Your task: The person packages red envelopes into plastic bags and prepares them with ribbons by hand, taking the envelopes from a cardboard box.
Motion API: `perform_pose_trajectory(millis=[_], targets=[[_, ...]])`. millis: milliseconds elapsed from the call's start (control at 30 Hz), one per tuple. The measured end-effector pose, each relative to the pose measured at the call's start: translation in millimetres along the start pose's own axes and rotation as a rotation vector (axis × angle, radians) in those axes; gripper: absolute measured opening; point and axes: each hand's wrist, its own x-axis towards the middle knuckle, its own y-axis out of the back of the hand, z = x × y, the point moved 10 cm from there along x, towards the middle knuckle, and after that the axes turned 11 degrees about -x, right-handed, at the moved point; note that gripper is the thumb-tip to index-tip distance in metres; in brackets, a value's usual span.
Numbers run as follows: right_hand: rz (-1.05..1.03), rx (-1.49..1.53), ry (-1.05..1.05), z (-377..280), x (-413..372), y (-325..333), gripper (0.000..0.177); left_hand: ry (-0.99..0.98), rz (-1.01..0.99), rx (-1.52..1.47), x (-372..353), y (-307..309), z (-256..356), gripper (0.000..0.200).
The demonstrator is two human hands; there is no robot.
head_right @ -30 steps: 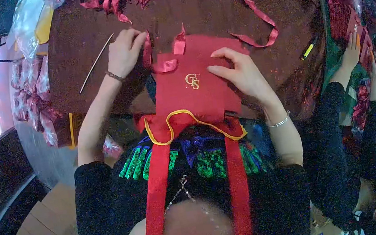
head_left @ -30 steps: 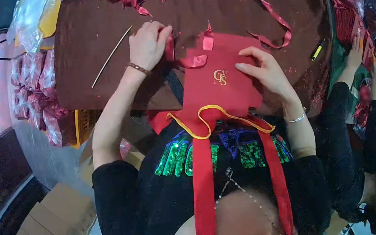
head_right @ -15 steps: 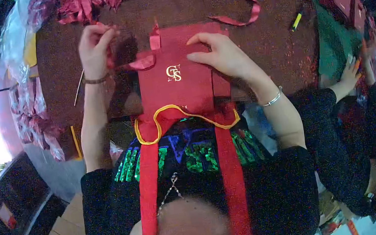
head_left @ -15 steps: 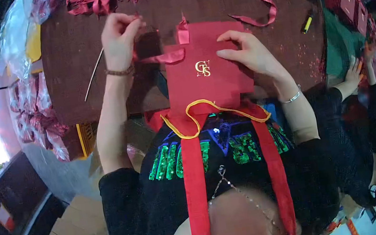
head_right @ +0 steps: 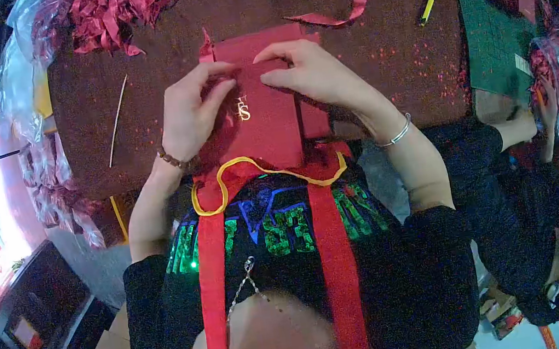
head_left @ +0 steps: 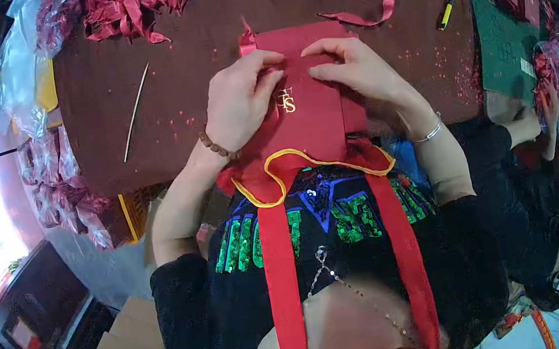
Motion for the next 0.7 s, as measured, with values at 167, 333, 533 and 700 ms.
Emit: perform_pose_trajectory(millis=[167, 333, 533, 700], targets=[[0.010, 0.024, 0.045, -5.5, -0.5, 2.8, 0.027, -0.147, 0.123, 0.121, -0.7, 13.4, 7.3, 0.013], [0.004, 0.049, 0.043, -3.9, 1.6, -0.3, 0.025, -0.154, 0.092, 0.070, -1.9, 1.0, 15.8, 0.012], [-0.011, 0.182, -0.019, 3.0, 0.4, -3.7, 0.024, -0.221, 0.147, 0.246, -2.1, -0.7, 13.8, 0.008], [-0.004, 0.113, -0.012, -1.9, -0.4, -1.9, 0.023, -0.305, 0.179, 0.431, -5.8, -4.9, 22.3, 0.008]])
